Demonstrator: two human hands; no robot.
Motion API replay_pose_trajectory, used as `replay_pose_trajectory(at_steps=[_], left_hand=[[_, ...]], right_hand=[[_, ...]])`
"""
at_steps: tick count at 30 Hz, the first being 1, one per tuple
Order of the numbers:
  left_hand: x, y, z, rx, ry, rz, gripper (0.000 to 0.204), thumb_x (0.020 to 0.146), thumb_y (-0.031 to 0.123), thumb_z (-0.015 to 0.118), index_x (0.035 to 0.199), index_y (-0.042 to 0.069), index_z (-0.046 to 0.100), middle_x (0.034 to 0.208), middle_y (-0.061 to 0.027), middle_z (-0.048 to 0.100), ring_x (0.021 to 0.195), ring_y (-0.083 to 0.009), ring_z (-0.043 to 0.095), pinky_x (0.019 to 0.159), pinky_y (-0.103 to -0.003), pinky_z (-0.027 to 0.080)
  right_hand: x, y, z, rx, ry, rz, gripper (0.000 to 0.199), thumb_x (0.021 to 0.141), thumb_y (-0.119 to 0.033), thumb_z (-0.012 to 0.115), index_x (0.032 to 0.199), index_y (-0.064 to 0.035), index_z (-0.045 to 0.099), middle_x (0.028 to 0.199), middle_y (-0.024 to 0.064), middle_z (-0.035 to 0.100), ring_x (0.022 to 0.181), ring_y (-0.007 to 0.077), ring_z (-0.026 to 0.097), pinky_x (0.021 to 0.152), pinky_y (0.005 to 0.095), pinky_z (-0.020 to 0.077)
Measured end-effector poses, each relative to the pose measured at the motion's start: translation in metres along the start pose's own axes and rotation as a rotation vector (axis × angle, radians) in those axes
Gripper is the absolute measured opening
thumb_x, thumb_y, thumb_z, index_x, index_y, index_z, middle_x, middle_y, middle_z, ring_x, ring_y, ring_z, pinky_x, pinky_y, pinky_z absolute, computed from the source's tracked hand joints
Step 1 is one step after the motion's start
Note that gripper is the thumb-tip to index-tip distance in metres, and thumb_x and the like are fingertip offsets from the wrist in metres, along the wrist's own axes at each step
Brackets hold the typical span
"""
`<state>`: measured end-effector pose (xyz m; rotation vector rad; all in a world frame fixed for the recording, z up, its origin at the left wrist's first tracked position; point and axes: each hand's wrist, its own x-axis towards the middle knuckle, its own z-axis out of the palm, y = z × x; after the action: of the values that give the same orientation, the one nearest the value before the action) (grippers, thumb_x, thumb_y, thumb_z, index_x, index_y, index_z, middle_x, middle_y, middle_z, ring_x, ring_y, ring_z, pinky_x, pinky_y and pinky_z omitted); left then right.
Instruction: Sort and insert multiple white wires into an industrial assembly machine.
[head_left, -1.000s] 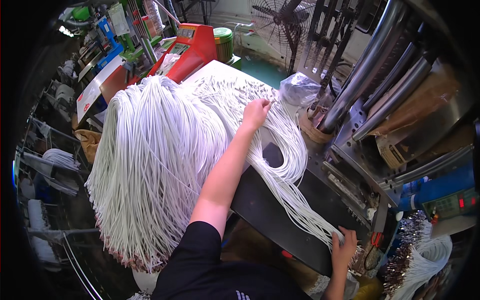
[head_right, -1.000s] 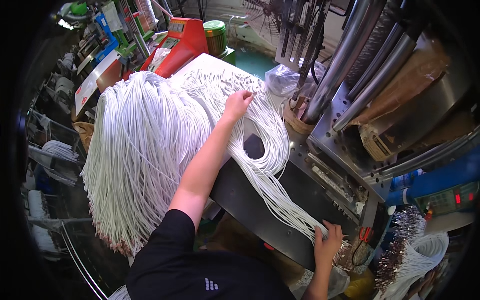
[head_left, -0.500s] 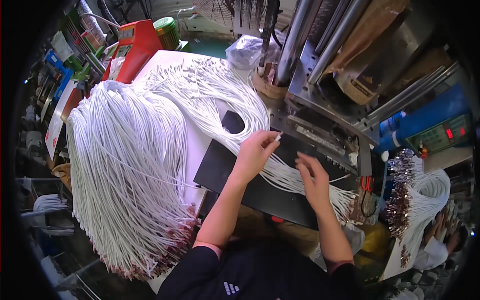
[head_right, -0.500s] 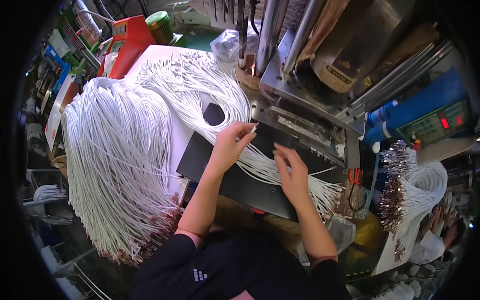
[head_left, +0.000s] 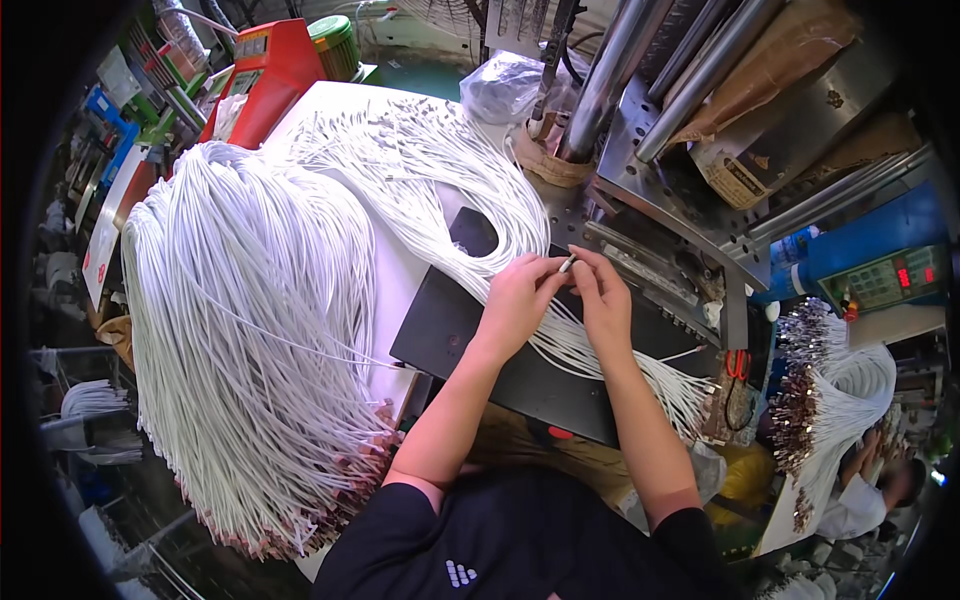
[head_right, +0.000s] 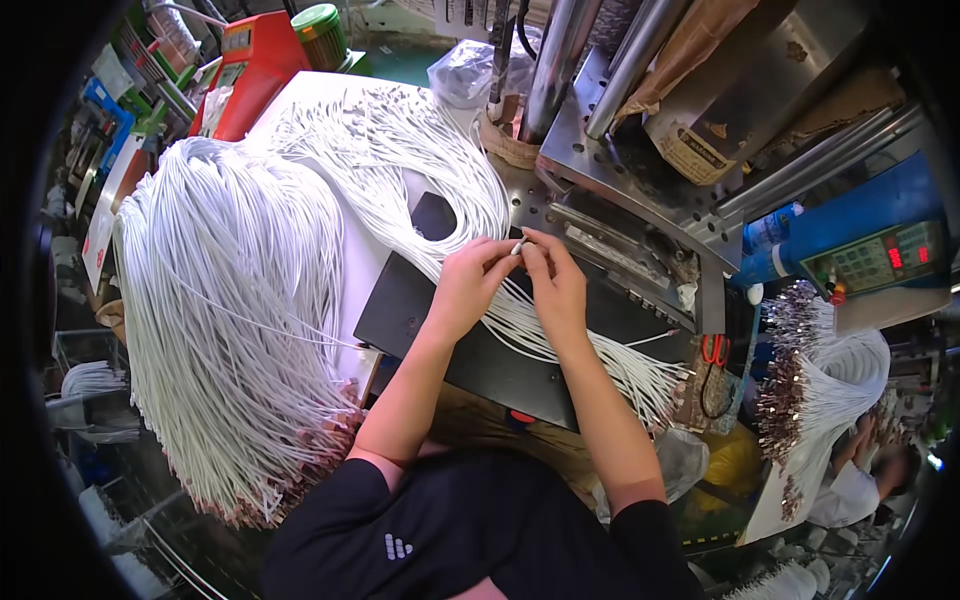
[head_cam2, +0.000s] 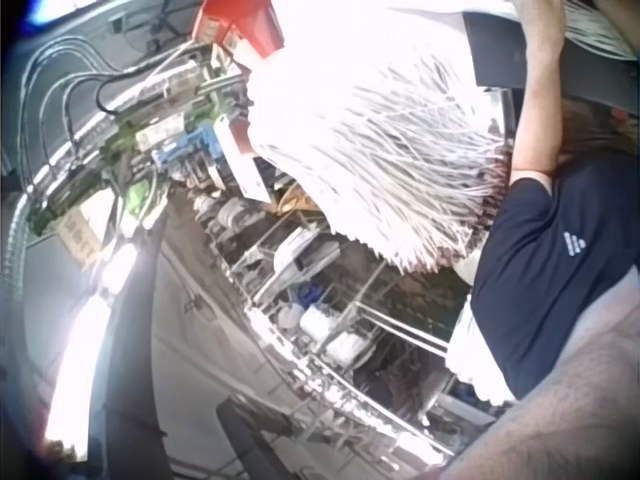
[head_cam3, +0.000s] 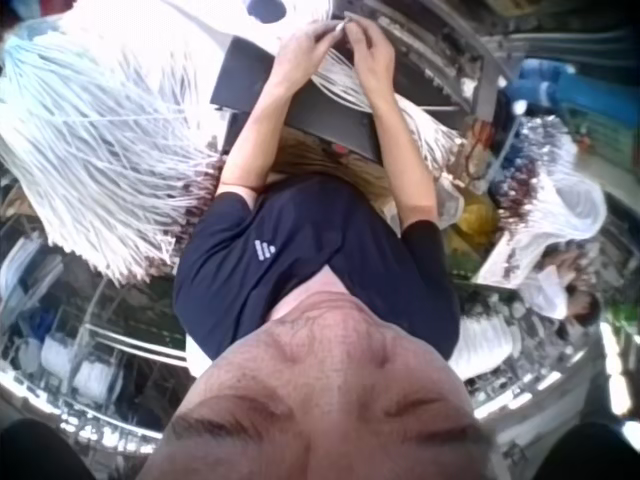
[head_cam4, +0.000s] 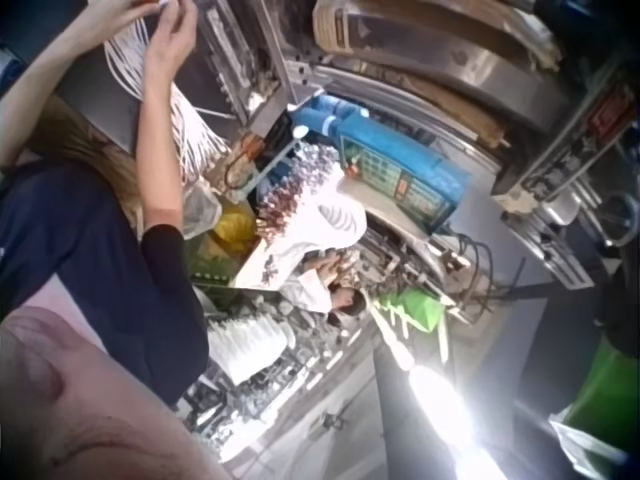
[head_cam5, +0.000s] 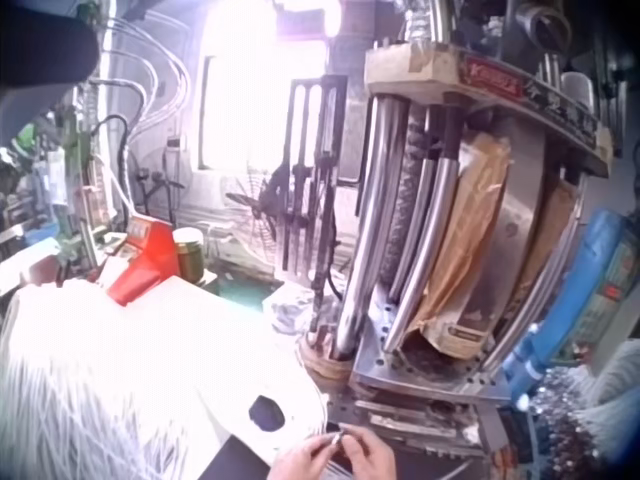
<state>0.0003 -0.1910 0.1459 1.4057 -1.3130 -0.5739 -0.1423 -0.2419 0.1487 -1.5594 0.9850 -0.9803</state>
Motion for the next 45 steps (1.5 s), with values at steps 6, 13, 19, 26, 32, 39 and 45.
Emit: replay_pose_trajectory(at_steps=[6,13,19,26,32,39,45], left_hand=[[0.0,-0.002,0.001,0.065,-0.038,-0.001,0.014,0.09,0.008,0.066,0.101,0.001,0.07,0.084,-0.0141,0.063,0.082,-0.0342,0.061,0.074,-0.043,0.048],[-0.001,-0.006,0.007,0.112,0.011,0.066,0.016,0.09,0.009,0.067,0.104,0.001,0.071,0.084,-0.0134,0.063,0.08,-0.0321,0.062,0.072,-0.041,0.048],[-0.001,-0.004,0.007,0.127,0.003,0.068,0.017,0.09,0.008,0.067,0.105,0.0,0.072,0.085,-0.0135,0.063,0.08,-0.0315,0.062,0.072,-0.04,0.049],[-0.001,-0.005,0.007,0.091,-0.017,0.048,0.015,0.092,0.009,0.064,0.101,-0.001,0.07,0.086,-0.0153,0.063,0.086,-0.0346,0.061,0.077,-0.043,0.049],[-0.001,-0.007,0.008,0.113,-0.011,0.079,0.014,0.092,0.008,0.064,0.1,-0.002,0.069,0.086,-0.0159,0.062,0.085,-0.0351,0.061,0.077,-0.042,0.048],[-0.002,-0.006,0.01,0.19,-0.035,0.136,0.014,0.092,0.008,0.065,0.1,-0.002,0.069,0.086,-0.0159,0.061,0.084,-0.0348,0.061,0.075,-0.041,0.048],[-0.003,-0.006,0.013,0.133,0.024,0.12,0.012,0.09,0.006,0.068,0.101,-0.001,0.069,0.087,-0.0139,0.063,0.08,-0.0298,0.063,0.072,-0.037,0.05]], right_hand=[[0.008,0.01,0.01,-0.059,0.086,-0.003,0.02,0.1,-0.018,0.062,0.106,0.0012,0.067,0.085,0.0055,0.07,0.076,0.0105,0.064,0.073,0.0251,0.0517],[0.009,0.003,0.01,0.011,0.134,0.068,0.023,0.101,-0.019,0.061,0.101,0.0027,0.068,0.082,0.0059,0.07,0.073,0.0101,0.064,0.07,0.0252,0.0519],[0.009,0.005,0.003,0.043,0.103,0.057,0.029,0.104,-0.022,0.054,0.103,0.0026,0.069,0.08,0.0066,0.07,0.073,0.0117,0.064,0.071,0.0265,0.0528],[0.008,0.007,0.002,0.052,0.086,0.025,0.031,0.105,-0.022,0.051,0.104,0.0026,0.069,0.08,0.0069,0.07,0.073,0.0123,0.065,0.071,0.0268,0.0529],[0.006,0.006,0.002,0.117,0.089,0.042,0.027,0.103,-0.02,0.055,0.103,0.0023,0.069,0.079,0.007,0.07,0.071,0.0123,0.065,0.07,0.0271,0.053],[0.008,0.02,0.003,-0.089,0.115,0.027,0.024,0.1,-0.02,0.062,0.095,0.0028,0.066,0.079,0.0062,0.069,0.07,0.0117,0.065,0.067,0.0252,0.053],[0.007,0.012,0.002,0.028,0.144,0.052,0.027,0.101,-0.022,0.061,0.089,0.0017,0.064,0.075,0.0067,0.068,0.066,0.0114,0.065,0.063,0.0245,0.053]])
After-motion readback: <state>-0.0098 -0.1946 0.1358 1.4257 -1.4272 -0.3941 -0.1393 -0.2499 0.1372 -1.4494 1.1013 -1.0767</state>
